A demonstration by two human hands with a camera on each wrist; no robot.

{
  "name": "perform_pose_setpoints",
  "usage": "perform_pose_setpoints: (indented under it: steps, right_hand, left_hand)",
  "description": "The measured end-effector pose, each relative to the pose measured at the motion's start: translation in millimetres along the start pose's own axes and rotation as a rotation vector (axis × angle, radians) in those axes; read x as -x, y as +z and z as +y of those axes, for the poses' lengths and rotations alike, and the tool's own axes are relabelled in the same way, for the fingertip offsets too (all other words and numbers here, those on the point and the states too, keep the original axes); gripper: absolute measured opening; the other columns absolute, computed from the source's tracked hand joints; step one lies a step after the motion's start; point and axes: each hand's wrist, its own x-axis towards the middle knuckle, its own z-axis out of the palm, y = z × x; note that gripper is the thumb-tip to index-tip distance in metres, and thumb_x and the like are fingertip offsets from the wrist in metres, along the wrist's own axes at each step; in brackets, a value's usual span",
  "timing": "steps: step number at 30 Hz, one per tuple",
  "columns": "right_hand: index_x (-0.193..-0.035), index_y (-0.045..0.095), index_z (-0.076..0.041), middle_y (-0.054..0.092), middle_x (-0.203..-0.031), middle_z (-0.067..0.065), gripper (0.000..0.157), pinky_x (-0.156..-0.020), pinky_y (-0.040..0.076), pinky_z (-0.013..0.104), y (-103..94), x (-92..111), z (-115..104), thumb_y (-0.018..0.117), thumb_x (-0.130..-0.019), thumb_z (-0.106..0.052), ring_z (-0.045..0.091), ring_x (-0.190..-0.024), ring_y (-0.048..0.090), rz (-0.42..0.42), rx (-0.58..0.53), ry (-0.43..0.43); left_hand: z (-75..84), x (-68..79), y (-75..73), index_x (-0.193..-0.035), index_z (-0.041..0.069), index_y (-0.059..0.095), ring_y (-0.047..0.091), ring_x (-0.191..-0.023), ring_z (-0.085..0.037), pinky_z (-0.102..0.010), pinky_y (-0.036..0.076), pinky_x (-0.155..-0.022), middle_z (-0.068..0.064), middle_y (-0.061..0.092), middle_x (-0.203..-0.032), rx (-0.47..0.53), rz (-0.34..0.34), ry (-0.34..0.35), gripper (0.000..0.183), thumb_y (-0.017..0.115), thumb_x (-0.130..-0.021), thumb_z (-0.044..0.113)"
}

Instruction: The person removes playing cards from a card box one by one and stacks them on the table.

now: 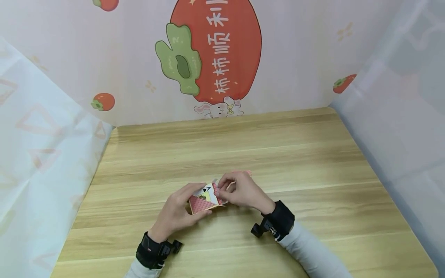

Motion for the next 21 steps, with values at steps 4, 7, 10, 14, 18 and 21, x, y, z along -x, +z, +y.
perform_pose_setpoints:
  steps: [4, 7, 10, 14, 18, 21]
  right_hand:
    - [-0.091, 0.068, -0.007, 0.066, -0.088, 0.008, 0.014, -0.066, 0.058, 0.032, 7.3, 0.2, 5.6, 0.078, -0.083, -0.001, 0.020, -0.074, 0.066, -0.011, -0.011, -0.009]
    - [-0.090, 0.066, -0.008, 0.065, -0.087, 0.007, 0.017, -0.065, 0.058, 0.031, 9.5, 0.6, 5.8, 0.078, -0.082, -0.001, 0.018, -0.073, 0.065, -0.022, -0.009, -0.006]
    - [-0.091, 0.065, -0.007, 0.064, -0.086, 0.008, 0.017, -0.064, 0.058, 0.031, 10.5, 0.7, 5.8, 0.077, -0.082, 0.001, 0.017, -0.072, 0.065, -0.024, -0.001, 0.002]
    - [-0.093, 0.065, -0.008, 0.065, -0.086, 0.007, 0.019, -0.066, 0.058, 0.031, 10.6, 1.3, 5.4, 0.077, -0.082, 0.001, 0.018, -0.073, 0.066, -0.026, -0.010, 0.027]
    - [-0.094, 0.065, -0.009, 0.065, -0.085, 0.005, 0.019, -0.067, 0.058, 0.031, 8.5, 1.9, 5.6, 0.079, -0.082, -0.002, 0.018, -0.073, 0.066, -0.024, -0.012, 0.051]
    - [-0.095, 0.065, -0.009, 0.066, -0.085, 0.003, 0.019, -0.068, 0.058, 0.030, 5.9, 2.4, 5.3, 0.080, -0.083, -0.006, 0.017, -0.074, 0.065, -0.023, -0.001, 0.066]
  left_hand:
    - [1.9, 0.8, -1.9, -0.137, 0.016, 0.058, 0.062, -0.111, -0.007, -0.030, 0.056, -0.082, 0.006, 0.062, -0.131, -0.005, -0.010, 0.005, 0.076, 0.089, -0.072, 0.042]
    - [3.2, 1.4, -2.4, -0.136, 0.014, 0.059, 0.062, -0.111, -0.008, -0.030, 0.056, -0.082, 0.005, 0.062, -0.131, -0.004, -0.011, 0.014, 0.077, 0.090, -0.071, 0.040]
    - [4.1, 1.5, -2.2, -0.136, 0.013, 0.059, 0.062, -0.111, -0.007, -0.030, 0.056, -0.081, 0.005, 0.063, -0.131, -0.003, -0.009, 0.020, 0.076, 0.090, -0.072, 0.041]
    - [3.9, 1.3, -1.2, -0.136, 0.014, 0.059, 0.063, -0.110, -0.007, -0.030, 0.056, -0.081, 0.005, 0.063, -0.130, -0.007, 0.000, 0.026, 0.076, 0.090, -0.071, 0.041]
    - [3.6, 0.9, -0.2, -0.136, 0.015, 0.059, 0.063, -0.110, -0.008, -0.030, 0.056, -0.081, 0.004, 0.063, -0.130, -0.006, 0.003, 0.025, 0.077, 0.090, -0.071, 0.041]
    - [4.0, 0.5, 0.0, -0.136, 0.016, 0.059, 0.063, -0.109, -0.007, -0.029, 0.056, -0.081, 0.005, 0.063, -0.130, -0.011, 0.004, 0.018, 0.077, 0.090, -0.071, 0.042]
